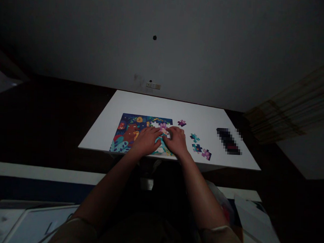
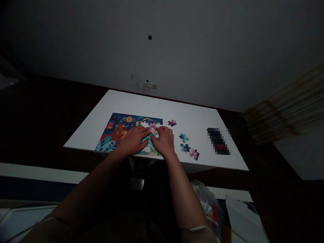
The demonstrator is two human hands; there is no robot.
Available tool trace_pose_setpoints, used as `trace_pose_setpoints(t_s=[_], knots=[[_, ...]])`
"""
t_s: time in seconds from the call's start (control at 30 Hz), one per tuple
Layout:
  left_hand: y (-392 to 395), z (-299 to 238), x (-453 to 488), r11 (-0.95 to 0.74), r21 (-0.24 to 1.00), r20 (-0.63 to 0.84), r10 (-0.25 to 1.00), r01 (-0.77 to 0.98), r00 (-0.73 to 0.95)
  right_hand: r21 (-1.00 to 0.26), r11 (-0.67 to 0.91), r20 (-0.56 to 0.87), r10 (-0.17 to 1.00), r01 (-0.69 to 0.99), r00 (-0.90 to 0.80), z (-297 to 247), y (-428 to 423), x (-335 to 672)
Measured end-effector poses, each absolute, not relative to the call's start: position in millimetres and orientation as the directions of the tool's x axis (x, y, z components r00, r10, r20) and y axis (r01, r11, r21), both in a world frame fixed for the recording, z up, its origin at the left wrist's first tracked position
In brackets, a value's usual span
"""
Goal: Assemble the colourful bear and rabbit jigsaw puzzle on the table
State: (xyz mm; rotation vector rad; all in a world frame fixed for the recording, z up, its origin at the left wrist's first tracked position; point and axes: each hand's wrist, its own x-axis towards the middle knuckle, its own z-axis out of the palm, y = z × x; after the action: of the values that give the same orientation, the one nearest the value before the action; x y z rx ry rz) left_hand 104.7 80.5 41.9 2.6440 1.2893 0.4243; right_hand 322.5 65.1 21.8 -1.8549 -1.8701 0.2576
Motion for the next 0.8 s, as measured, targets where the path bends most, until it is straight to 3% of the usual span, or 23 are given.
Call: trace_pose_setpoints(t_s=[0.37, 0.8], knots=[[79.5, 42.3, 106.6, -0.601, 0.248, 0.179, 0.799, 0.759, 0.574, -0.441, 0.051, 0.173, 0.984, 0.896, 0.029, 30.7, 60.1, 319.7], [80.4, 36.7, 104.7, -0.634, 0.229, 0.182, 0.773, 0.739, 0.607, -0.312, 0.118, 0.111, 0.99, 0.943, -0.087, 39.7, 37.4, 314.0]])
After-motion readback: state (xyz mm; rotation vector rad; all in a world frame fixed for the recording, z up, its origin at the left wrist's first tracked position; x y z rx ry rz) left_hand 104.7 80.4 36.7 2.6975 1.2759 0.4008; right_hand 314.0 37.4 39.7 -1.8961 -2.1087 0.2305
